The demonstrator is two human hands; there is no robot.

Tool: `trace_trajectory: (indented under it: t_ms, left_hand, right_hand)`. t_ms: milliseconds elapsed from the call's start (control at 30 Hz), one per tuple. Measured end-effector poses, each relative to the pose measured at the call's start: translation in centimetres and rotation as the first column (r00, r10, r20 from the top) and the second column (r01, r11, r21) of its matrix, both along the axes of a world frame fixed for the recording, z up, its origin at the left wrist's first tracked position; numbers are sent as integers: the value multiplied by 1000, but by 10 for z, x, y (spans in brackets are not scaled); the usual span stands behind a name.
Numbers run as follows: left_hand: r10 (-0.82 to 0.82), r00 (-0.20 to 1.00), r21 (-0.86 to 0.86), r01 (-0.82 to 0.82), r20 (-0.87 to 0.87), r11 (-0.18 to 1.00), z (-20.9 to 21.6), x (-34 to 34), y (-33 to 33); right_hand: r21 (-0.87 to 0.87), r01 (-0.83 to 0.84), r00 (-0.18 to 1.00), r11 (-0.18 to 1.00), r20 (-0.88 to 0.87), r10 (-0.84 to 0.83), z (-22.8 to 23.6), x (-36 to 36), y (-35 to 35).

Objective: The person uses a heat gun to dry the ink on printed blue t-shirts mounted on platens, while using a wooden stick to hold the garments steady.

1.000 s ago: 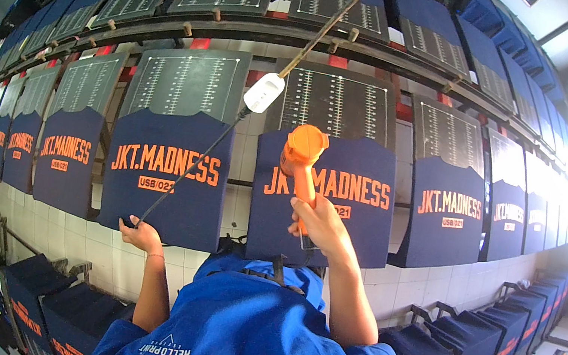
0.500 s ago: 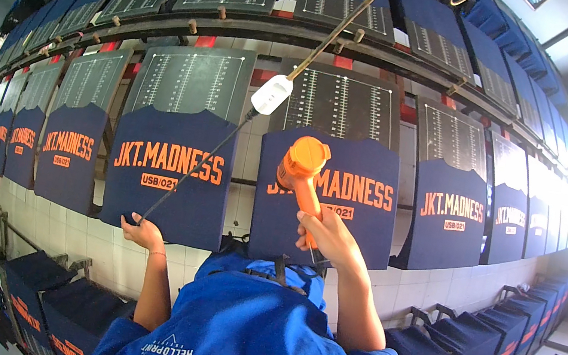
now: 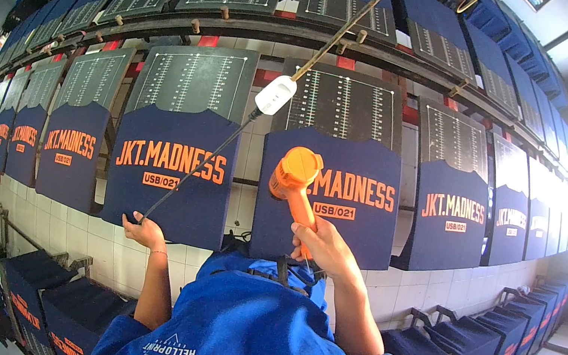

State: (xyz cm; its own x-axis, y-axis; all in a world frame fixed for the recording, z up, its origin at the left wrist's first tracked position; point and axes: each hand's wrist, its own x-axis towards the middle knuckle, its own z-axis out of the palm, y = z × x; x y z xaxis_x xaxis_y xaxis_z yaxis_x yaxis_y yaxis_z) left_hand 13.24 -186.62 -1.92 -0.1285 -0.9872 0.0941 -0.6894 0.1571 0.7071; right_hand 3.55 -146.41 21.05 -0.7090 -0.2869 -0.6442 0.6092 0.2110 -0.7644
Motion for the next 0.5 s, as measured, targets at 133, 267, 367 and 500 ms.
trace_trajectory:
  t_ms: [133, 267, 367, 500]
  left_hand:
    - [-7, 1000, -1, 7, -5, 1000, 4, -3, 3]
    - [3, 1000, -4, -3, -2, 1000, 1, -1, 1]
    - [7, 1000, -8, -7, -8, 1000, 4, -3, 2]
    - [8, 1000, -6, -8, -18, 1000, 7, -3, 5]
  right_hand:
    - [116, -50, 997, 992, -54, 57, -3, 3, -14]
    - [57, -74, 997, 996, -34, 76, 2, -4, -17]
    - [64, -60, 997, 996, -51, 63, -2, -4, -19]
    - [93, -41, 997, 995, -63, 47, -3, -12, -16]
